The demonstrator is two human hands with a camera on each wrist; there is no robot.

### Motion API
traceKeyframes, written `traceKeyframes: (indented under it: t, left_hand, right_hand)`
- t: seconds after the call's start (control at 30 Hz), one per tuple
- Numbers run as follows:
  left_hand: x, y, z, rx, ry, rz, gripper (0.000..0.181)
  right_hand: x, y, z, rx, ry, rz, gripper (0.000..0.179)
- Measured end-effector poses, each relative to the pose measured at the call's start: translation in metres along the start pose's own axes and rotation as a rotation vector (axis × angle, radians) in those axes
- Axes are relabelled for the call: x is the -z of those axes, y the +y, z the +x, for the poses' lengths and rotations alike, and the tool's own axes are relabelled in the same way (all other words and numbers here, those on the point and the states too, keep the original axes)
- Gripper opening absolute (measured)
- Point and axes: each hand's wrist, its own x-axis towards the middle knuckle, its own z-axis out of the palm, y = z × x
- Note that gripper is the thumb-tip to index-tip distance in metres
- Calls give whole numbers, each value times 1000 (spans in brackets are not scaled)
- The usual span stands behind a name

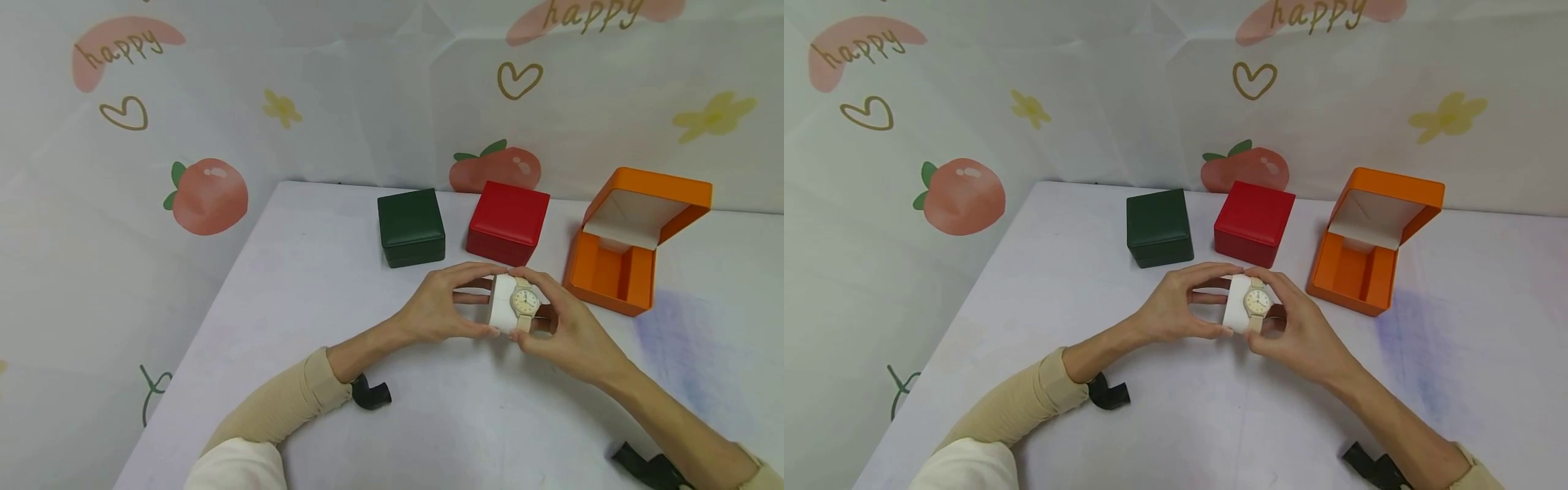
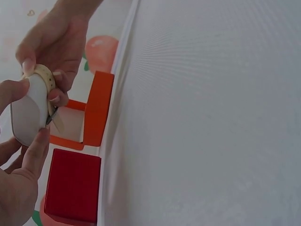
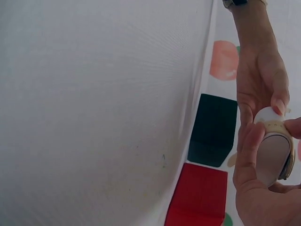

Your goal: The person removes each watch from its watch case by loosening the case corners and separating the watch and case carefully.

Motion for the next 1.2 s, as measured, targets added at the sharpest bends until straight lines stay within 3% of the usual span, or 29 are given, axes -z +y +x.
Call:
traceKeyframes:
  t: [0.67, 0.83, 0.97, 1.2]
  left_hand:
    - [1, -2, -1, 17, -2, -42, 79]
    - [2, -2, -2, 28, -7, -62, 79]
    - [3, -1, -3, 23, -12, -58, 79]
    - [2, -1, -4, 8, -10, -38, 80]
  right_hand:
    - [3, 0, -2, 44, -58, 29, 87]
    - [7, 2, -5, 50, -77, 90, 85]
    - [10, 1, -7, 7, -49, 112, 78]
    - [10, 0, -8, -8, 13, 19, 72]
